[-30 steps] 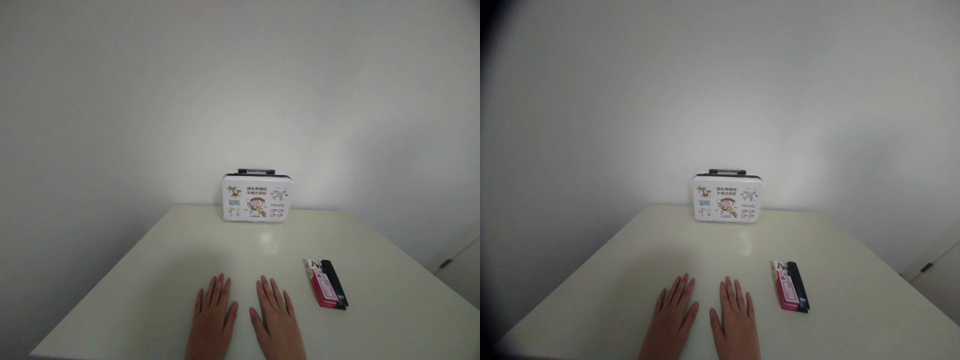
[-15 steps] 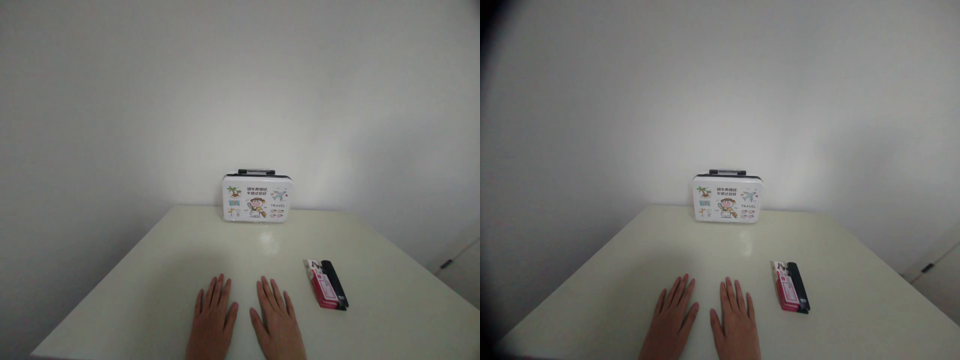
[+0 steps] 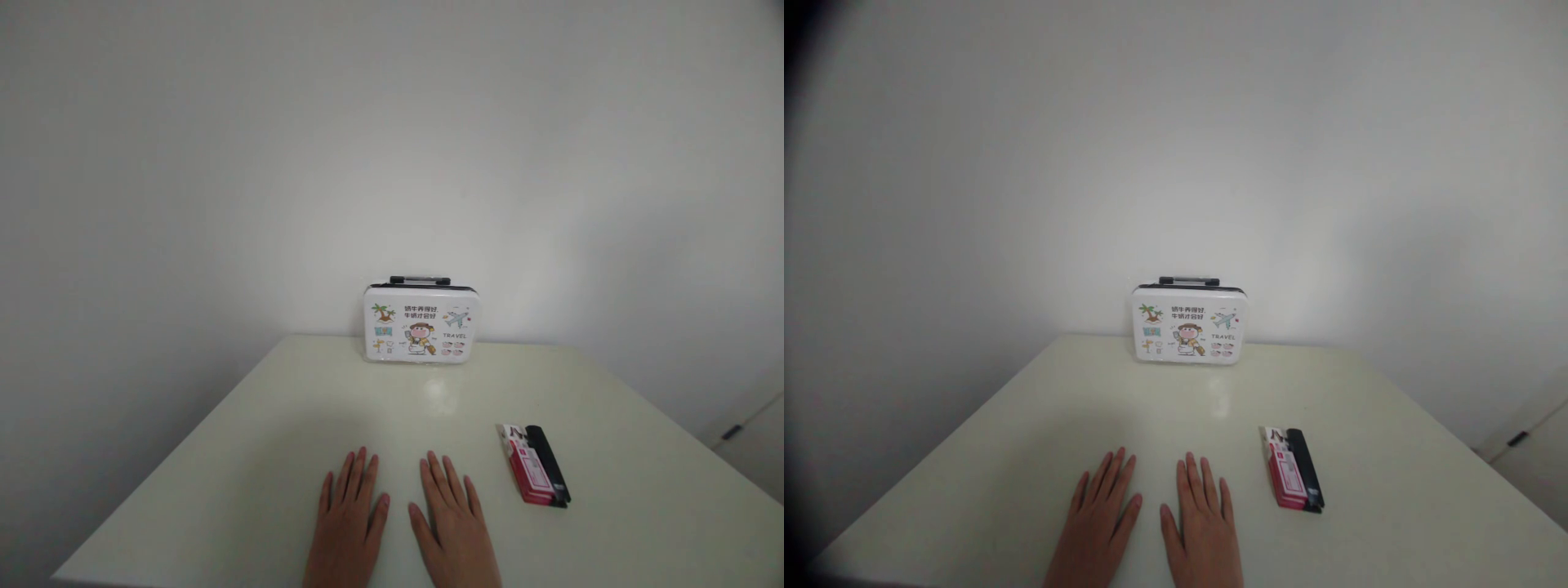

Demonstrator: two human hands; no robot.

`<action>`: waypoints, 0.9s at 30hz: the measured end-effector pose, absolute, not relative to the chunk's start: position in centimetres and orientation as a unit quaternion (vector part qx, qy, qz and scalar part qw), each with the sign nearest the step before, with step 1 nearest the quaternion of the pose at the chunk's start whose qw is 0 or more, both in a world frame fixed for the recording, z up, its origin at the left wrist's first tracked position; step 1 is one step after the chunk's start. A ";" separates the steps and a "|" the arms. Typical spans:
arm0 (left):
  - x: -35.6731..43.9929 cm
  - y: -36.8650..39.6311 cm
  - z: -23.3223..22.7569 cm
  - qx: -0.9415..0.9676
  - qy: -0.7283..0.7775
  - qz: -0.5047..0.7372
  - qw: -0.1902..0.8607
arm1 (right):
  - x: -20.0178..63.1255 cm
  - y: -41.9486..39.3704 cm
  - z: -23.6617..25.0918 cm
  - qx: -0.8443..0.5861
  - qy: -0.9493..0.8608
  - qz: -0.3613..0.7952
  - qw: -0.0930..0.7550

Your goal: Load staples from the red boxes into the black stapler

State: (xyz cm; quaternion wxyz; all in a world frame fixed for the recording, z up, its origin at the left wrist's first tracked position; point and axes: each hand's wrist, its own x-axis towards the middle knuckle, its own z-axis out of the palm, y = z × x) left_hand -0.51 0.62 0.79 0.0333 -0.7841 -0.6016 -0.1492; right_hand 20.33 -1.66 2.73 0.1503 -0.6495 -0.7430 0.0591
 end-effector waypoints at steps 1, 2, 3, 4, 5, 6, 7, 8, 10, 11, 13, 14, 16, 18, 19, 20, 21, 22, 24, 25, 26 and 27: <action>-0.5 0.6 0.8 -0.784 -0.602 -0.149 0.032 | 20.3 -1.7 2.7 -0.649 -0.743 0.058 0.151; -0.5 0.6 0.8 -0.784 -0.602 -0.148 0.032 | 20.3 -1.7 2.7 -0.649 -0.743 0.056 0.152; -0.5 0.7 0.9 -0.783 -0.603 -0.149 0.031 | 20.3 -1.7 2.7 -0.649 -0.743 0.054 0.153; -0.5 0.7 0.9 -0.783 -0.603 -0.149 0.030 | 20.3 -1.6 2.6 -0.649 -0.743 0.052 0.155; -0.5 0.6 0.9 -0.783 -0.603 -0.149 0.029 | 20.3 -1.6 2.6 -0.648 -0.744 0.051 0.156; -0.5 0.6 1.0 -0.783 -0.603 -0.149 0.027 | 20.3 -1.6 2.6 -0.648 -0.744 0.050 0.158; -0.4 0.6 1.0 -0.782 -0.604 -0.148 0.027 | 20.3 -1.6 2.5 -0.648 -0.743 0.050 0.159; -0.4 0.6 1.0 -0.782 -0.605 -0.147 0.026 | 20.3 -1.6 2.5 -0.648 -0.743 0.051 0.161; -0.4 0.6 1.1 -0.781 -0.607 -0.145 0.026 | 20.4 -1.5 2.4 -0.645 -0.745 0.052 0.165; -0.4 0.6 1.1 -0.781 -0.607 -0.145 0.026 | 20.4 -1.5 2.3 -0.643 -0.746 0.052 0.167; -0.4 0.6 1.1 -0.782 -0.606 -0.144 0.025 | 20.5 -1.5 2.1 -0.639 -0.748 0.051 0.173; -0.4 0.7 1.2 -0.783 -0.606 -0.142 0.023 | 20.5 -1.5 2.0 -0.638 -0.748 0.051 0.175; -0.4 0.7 1.1 -0.782 -0.607 -0.140 0.020 | 20.5 -1.5 1.9 -0.637 -0.747 0.052 0.182; -0.5 0.7 1.1 -0.783 -0.606 -0.141 0.020 | 20.5 -1.5 1.8 -0.636 -0.746 0.052 0.191; -0.5 0.8 1.0 -0.783 -0.605 -0.143 0.021 | 20.6 -1.5 1.7 -0.635 -0.745 0.052 0.195; -0.5 0.8 0.9 -0.784 -0.603 -0.145 0.021 | 20.6 -1.5 1.7 -0.635 -0.745 0.051 0.199; -0.5 0.8 0.9 -0.784 -0.603 -0.146 0.021 | 20.6 -1.5 1.7 -0.634 -0.745 0.051 0.201; -0.5 0.8 0.9 -0.784 -0.602 -0.146 0.021 | 20.5 -1.5 1.6 -0.634 -0.745 0.051 0.201; -0.5 0.7 0.9 -0.784 -0.604 -0.142 0.018 | 20.5 -1.5 1.6 -0.634 -0.745 0.053 0.202; -0.5 0.7 1.0 -0.784 -0.605 -0.139 0.016 | 20.6 -1.5 1.6 -0.634 -0.745 0.053 0.203; -0.5 0.7 1.0 -0.783 -0.607 -0.137 0.014 | 20.6 -1.4 1.6 -0.633 -0.745 0.054 0.205; -0.5 0.6 1.1 -0.783 -0.608 -0.134 0.012 | 20.6 -1.4 1.5 -0.632 -0.744 0.055 0.208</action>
